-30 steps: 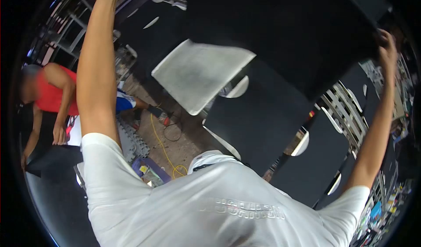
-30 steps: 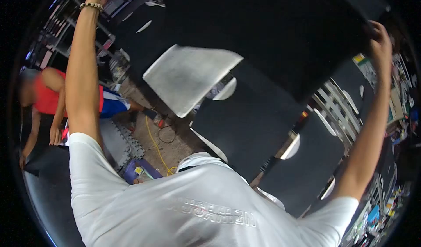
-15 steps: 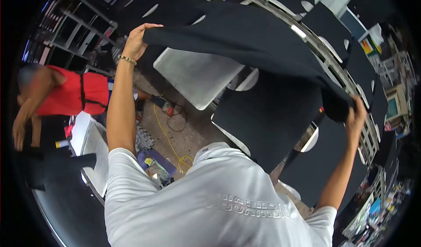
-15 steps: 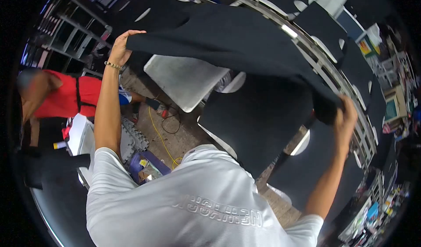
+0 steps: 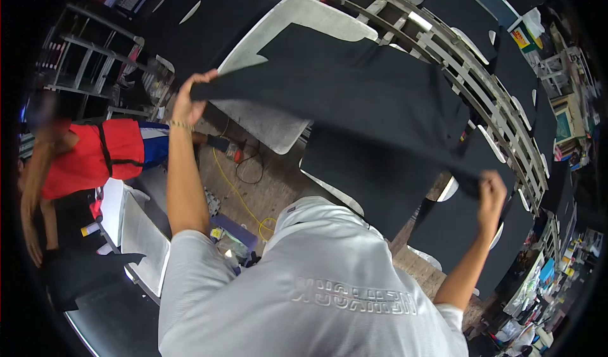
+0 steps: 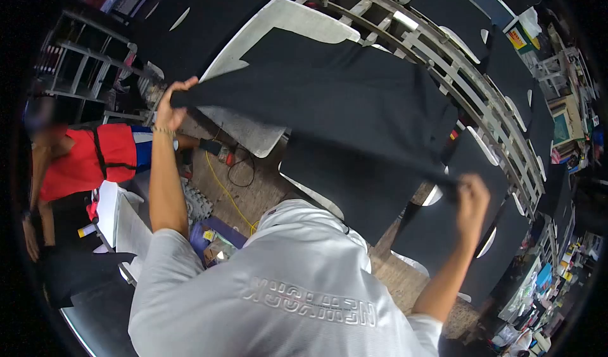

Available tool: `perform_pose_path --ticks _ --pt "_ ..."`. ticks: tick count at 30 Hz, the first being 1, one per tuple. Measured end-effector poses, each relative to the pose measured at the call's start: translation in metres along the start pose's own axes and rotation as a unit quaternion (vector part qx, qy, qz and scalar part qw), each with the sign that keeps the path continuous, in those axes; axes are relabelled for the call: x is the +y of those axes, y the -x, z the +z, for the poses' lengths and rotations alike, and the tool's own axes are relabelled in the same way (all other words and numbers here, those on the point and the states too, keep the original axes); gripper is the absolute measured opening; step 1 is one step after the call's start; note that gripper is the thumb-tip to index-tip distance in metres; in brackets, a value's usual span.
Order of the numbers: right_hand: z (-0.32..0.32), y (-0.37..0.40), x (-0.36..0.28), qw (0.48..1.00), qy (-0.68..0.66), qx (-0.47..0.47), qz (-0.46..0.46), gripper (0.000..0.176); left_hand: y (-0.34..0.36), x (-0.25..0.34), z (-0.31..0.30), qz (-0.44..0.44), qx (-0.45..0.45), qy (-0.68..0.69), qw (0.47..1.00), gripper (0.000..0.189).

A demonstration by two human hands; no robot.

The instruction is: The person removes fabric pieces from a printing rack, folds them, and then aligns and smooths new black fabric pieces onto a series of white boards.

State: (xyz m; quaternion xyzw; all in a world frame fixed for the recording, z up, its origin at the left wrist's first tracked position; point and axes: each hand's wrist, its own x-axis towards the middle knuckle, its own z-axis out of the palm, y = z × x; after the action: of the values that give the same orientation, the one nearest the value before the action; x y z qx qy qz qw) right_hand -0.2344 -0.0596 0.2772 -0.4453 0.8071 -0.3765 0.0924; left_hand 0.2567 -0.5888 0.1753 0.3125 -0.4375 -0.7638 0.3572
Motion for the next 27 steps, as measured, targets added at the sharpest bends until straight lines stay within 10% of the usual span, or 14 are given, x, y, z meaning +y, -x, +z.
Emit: perform_pose_path --ticks 15,17,27 --pt "0.121 0.146 0.031 0.954 -0.003 -0.245 0.175 0.032 0.097 -0.136 -0.056 -0.161 0.193 0.161 0.954 0.025" --pt "0.12 0.146 0.032 0.965 0.02 -0.236 0.117 0.017 0.098 -0.148 -0.056 -0.088 0.207 -0.085 0.971 0.026" --pt "0.112 0.157 0.051 0.982 0.031 -0.176 0.056 0.024 0.108 -0.15 -0.072 -0.06 0.269 -0.317 0.907 0.032"
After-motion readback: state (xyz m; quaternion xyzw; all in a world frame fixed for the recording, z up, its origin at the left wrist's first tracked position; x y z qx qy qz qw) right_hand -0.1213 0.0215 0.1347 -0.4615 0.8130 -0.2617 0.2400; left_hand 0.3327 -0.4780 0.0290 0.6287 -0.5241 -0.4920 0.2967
